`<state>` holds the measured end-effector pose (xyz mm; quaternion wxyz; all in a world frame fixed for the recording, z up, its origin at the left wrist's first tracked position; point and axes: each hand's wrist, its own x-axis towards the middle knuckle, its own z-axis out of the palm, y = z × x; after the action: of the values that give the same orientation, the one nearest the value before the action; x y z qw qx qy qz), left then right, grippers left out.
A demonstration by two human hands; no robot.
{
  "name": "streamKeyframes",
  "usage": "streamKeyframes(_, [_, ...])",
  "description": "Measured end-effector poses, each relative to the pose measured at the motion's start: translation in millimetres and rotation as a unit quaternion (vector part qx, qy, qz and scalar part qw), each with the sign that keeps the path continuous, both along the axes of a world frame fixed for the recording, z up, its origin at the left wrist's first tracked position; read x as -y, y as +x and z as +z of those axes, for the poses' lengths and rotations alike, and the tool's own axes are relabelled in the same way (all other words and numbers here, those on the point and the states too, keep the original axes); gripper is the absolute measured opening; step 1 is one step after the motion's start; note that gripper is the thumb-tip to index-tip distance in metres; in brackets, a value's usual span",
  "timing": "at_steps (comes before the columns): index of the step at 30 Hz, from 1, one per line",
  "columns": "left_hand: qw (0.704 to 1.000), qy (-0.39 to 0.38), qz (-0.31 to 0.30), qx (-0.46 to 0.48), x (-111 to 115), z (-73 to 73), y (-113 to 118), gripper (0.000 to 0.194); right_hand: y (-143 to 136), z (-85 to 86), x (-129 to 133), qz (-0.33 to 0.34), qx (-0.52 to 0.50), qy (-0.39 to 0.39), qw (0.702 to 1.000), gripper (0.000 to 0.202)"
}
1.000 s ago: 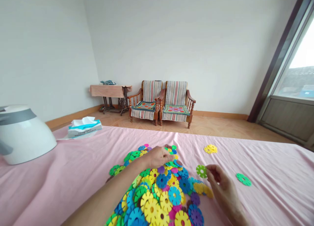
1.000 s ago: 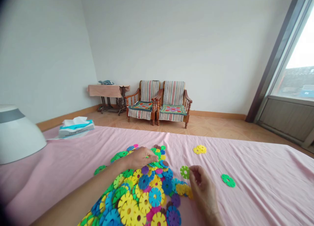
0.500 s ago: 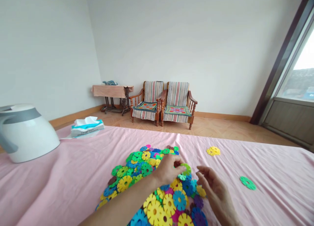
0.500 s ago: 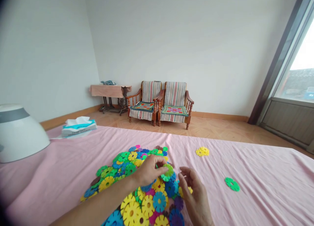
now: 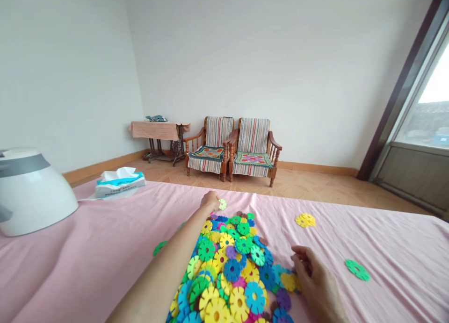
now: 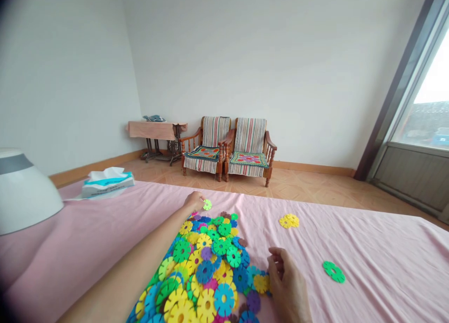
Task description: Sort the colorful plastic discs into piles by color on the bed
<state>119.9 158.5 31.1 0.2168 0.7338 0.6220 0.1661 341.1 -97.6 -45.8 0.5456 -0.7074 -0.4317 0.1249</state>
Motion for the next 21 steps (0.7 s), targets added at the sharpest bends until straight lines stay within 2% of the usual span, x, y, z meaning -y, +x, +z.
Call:
streamKeyframes(4, [1.000,0.006,-0.005,-0.025,-2,-1.4,-3,0.029,4,-3.3,-2,0.014,-0.005,-0.014,1.000,0.035])
streamKeyframes(7, [0.998,0.038,-0.032,-0.035,4,2.3,-4,0.029,7,-5.4,-3,0.025,-0.006,-0.019,0.999,0.035])
streamKeyframes(9, [0.994,0.061,-0.082,-0.034,13,5.3,0,0.029,7,-4.2,-3,0.026,-0.002,-0.019,0.999,0.034])
streamKeyframes(11, [0.983,0.072,-0.164,-0.028,28,7.5,7,0.027,4,-0.5,-1,0.020,0.002,-0.016,1.000,0.033])
streamKeyframes(15, [0.940,0.081,-0.333,-0.014,63,8.3,22,0.018,-5,9.9,5,0.028,0.014,-0.013,0.999,0.028])
streamKeyframes(16, [0.930,0.087,-0.356,-0.011,72,8.1,24,0.015,-7,11.8,6,0.032,0.016,-0.015,0.999,0.027])
streamKeyframes(21, [0.905,0.114,-0.409,0.011,105,12.1,22,0.028,-8,12.5,8,0.036,0.023,-0.014,0.999,0.026])
